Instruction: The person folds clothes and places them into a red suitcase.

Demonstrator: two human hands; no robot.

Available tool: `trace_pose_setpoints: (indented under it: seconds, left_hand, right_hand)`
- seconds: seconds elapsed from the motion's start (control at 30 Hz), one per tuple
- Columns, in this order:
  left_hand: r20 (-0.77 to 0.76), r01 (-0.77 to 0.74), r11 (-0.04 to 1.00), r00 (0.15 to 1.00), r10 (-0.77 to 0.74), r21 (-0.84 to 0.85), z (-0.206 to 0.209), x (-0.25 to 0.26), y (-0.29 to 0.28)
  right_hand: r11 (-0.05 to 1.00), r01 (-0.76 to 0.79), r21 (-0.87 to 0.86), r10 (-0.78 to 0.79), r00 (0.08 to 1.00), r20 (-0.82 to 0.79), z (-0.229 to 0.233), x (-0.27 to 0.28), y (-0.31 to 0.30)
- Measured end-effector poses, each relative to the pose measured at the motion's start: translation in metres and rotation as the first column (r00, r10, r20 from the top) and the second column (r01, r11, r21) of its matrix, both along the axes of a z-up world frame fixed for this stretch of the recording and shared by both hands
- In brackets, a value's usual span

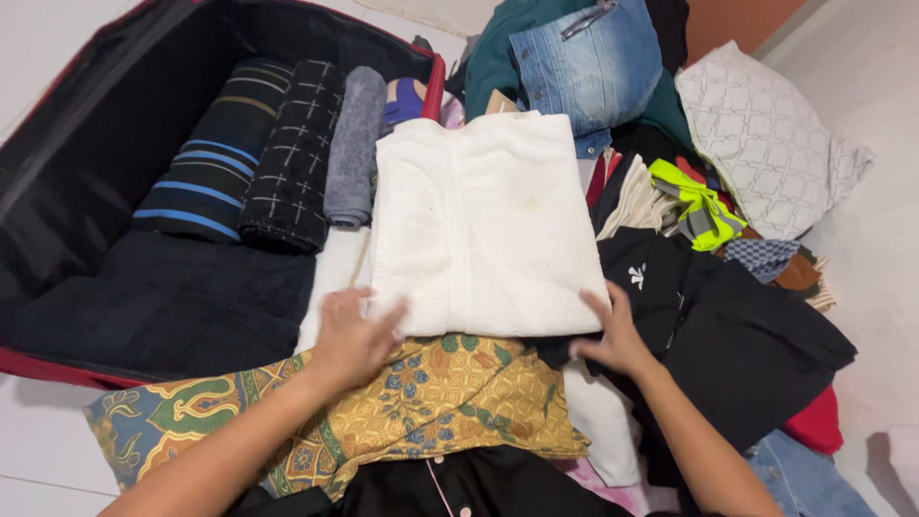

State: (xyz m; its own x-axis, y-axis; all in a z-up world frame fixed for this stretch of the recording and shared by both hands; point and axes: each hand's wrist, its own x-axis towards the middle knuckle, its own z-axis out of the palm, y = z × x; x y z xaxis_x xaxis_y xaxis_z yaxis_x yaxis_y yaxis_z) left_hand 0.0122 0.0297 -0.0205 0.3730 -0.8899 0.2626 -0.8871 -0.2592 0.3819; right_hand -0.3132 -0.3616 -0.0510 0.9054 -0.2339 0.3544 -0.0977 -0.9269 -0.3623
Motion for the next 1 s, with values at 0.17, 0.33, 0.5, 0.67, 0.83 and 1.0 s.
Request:
trace_pose_setpoints:
  seconds: [0.17,0.33,0.5,0.67,0.83,1.0]
  left_hand:
    - [0.522,0.219,0.951,0.797,-0.304,0.219,-0.014,-0.019,-0.029]
    - [0.556,0.148,0.943,0.776,-0.299,0.299,-0.019,-0.035,-0.057]
    - [0.440,0.169,0.949,0.855,-0.275,0.264,-0.035,-0.022,-0.067]
    - [0.729,0.133,0.985,0.663,-0.170,0.110,-0.057,-0.013,-0.068]
    - [0.570,0.177,0.921,0.739,-0.358,0.348,-0.017,-0.013,-0.063]
    - [0.470,0.143,0.967,0.853,-0.228,0.209,-0.010,0.002,-0.053]
  right_hand:
    - [0.911,0.162,-0.379,-0.124,0.985,0.122,-0.029,0.001,0.014]
    - [0.854,0.174,-0.491,-0.142,0.985,0.101,-0.045,0.010,0.020]
    - [0.966,0.231,-0.114,-0.200,0.952,0.230,-0.026,0.014,0.023]
    - [0.974,0.166,-0.155,-0.112,0.945,0.307,0.022,0.030,0.006]
    - [0.965,0.121,0.232,-0.212,0.882,0.421,0.082,0.079,-0.016]
    - [0.862,-0.093,0.499,-0.158,0.886,0.437,0.109,0.109,-0.030]
